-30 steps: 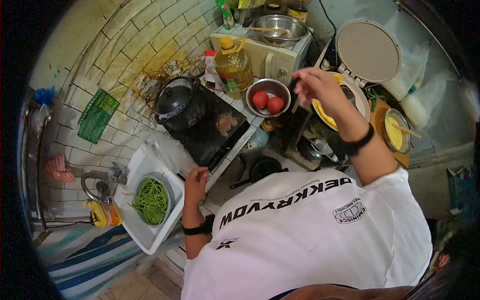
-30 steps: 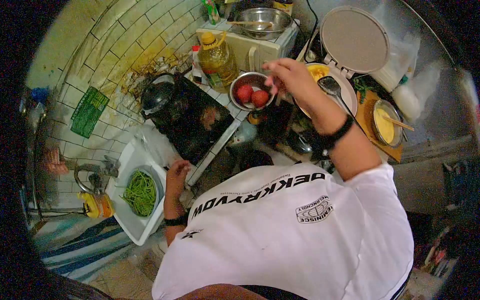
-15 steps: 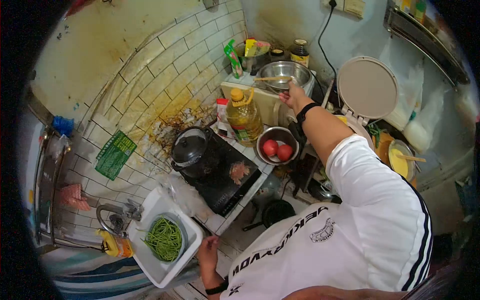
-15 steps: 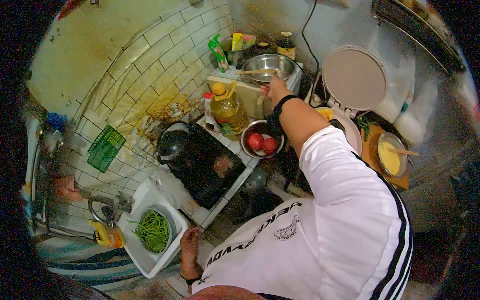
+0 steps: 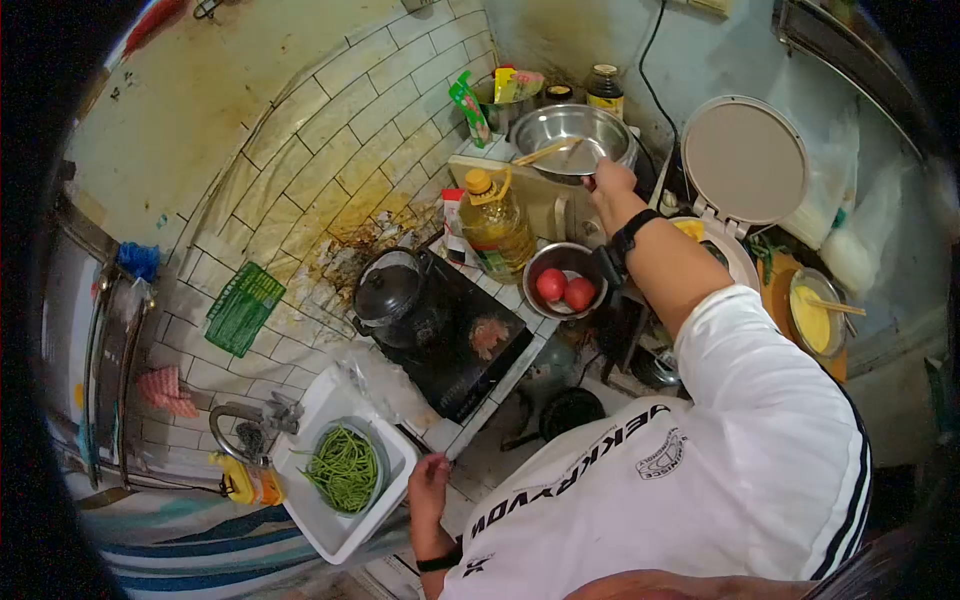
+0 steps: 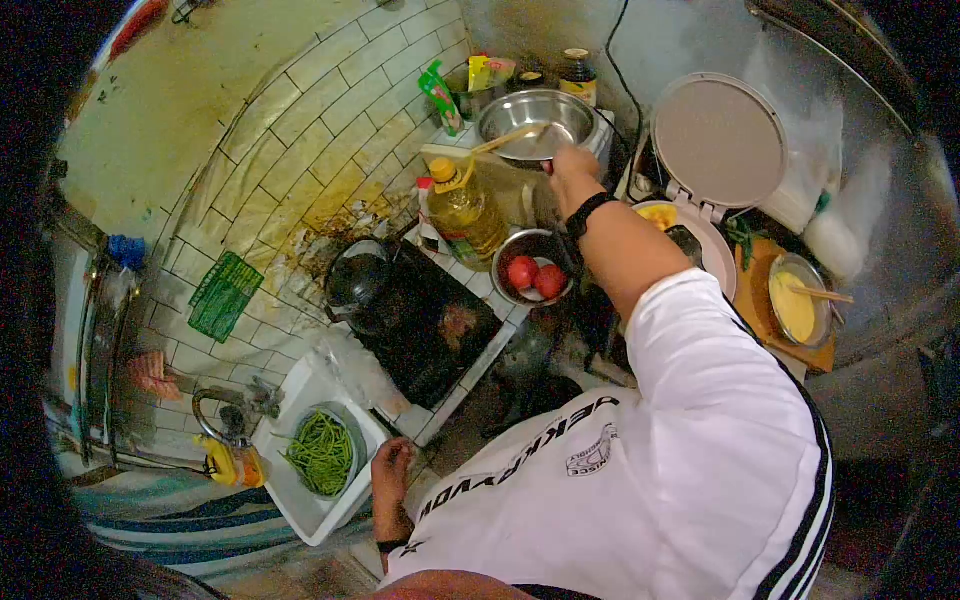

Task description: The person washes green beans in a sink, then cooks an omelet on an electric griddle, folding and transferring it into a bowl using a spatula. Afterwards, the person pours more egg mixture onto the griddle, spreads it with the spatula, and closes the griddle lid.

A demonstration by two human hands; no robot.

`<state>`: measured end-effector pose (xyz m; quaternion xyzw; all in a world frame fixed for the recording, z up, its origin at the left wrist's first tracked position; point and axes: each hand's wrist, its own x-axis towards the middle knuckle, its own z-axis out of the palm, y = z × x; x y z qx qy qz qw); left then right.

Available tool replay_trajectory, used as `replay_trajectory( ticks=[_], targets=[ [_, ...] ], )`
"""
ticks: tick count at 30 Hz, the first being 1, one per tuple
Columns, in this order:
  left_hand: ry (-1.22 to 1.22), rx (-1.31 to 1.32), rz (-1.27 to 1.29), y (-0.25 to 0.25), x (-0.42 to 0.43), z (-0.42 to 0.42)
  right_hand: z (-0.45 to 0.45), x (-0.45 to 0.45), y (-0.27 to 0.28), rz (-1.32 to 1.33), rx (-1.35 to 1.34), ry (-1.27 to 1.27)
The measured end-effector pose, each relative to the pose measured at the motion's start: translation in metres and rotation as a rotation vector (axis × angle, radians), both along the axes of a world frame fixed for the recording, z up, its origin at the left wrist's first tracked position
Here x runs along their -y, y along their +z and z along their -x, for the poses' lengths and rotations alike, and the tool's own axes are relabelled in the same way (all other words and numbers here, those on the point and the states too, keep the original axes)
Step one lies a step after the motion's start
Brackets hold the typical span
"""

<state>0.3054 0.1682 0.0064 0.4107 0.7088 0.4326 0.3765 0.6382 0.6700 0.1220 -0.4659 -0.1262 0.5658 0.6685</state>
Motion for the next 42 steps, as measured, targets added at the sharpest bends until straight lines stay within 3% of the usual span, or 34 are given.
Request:
replay_trajectory(
  ticks=[3, 11, 15, 19, 22, 24, 31, 33, 37, 42],
  targets=[
    [-0.099, -0.079, -0.027, 0.007, -0.028, 0.0, 0.005, 0.048, 0.022, -0.076, 0.068, 0.011],
    [-0.272, 0.095, -0.142, 0.07, -0.108, -0.02, -0.015, 0.196, 0.044, -0.037, 0.198, 0.355],
    [-0.41, 0.259, -0.222, 0.082, -0.132, -0.019, -0.023, 0.253, 0.046, -0.03, 0.242, 0.513],
    [-0.519, 0.543, -0.14, 0.114, -0.138, -0.033, -0.019, 0.296, 0.048, -0.03, 0.296, 0.673],
    [-0.441, 0.592, -0.083, 0.125, -0.129, -0.042, -0.018, 0.314, 0.05, -0.062, 0.372, 0.765],
    [-0.433, 0.64, 0.087, 0.127, -0.122, -0.042, -0.019, 0.32, 0.05, -0.105, 0.393, 0.789],
    [-0.278, 0.814, 0.062, 0.123, -0.093, -0.056, -0.024, 0.339, 0.055, -0.274, 0.455, 0.76],
    [-0.209, 0.808, 0.033, 0.142, -0.078, -0.076, -0.034, 0.354, 0.065, -0.083, 0.667, 0.92],
    [-0.144, 0.779, 0.008, 0.134, -0.063, -0.094, -0.07, 0.376, 0.069, -0.15, 0.894, 1.149],
    [-0.06, 0.794, -0.082, 0.137, -0.04, -0.147, -0.082, 0.409, 0.07, -0.061, 0.725, 1.353]
  ],
)
